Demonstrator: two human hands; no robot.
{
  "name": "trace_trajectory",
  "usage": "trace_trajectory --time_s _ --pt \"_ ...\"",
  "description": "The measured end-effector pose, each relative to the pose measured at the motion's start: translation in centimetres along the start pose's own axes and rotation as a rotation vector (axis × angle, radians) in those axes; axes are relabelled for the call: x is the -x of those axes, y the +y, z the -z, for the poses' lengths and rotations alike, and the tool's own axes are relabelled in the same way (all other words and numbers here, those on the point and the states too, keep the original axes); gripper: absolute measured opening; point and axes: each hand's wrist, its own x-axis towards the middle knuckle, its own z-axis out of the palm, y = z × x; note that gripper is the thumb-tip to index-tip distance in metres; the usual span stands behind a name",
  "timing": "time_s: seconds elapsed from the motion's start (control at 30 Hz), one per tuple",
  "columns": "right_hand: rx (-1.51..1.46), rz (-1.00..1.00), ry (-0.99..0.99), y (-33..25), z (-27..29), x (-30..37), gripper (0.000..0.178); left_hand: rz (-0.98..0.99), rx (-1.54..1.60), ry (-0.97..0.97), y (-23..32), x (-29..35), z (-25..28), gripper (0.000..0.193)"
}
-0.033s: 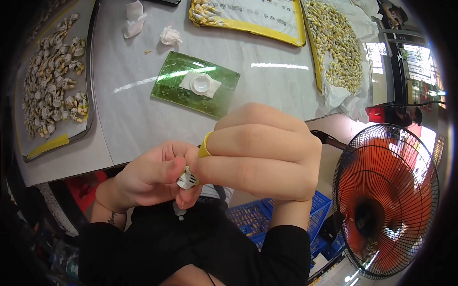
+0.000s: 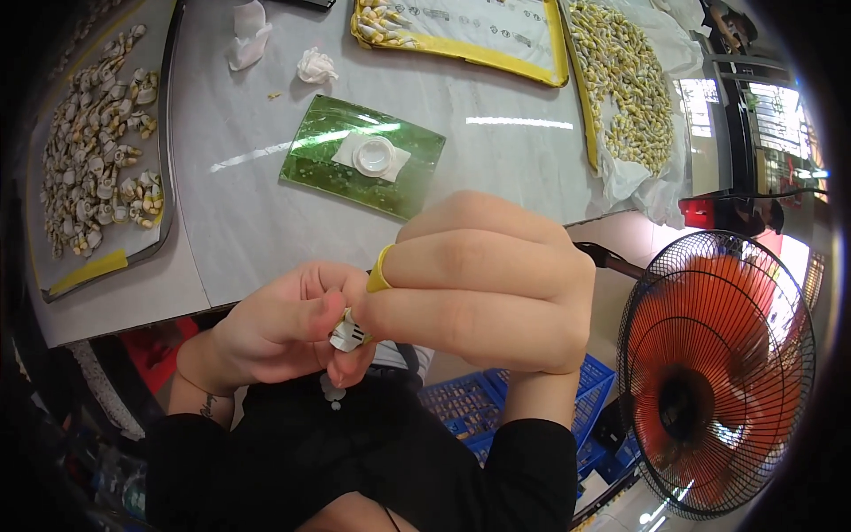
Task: The person assembles small toy components by applying glue from a glue dispenser and attaching the parts together by hand.
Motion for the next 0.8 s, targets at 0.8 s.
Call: trace_trajectory --time_s 0.8 --pt "0.027 -0.045 -0.031 -1.0 0.5 0.6 0.020 -0.053 -0.150 0.090 0.3 0.0 -1.0 0.028"
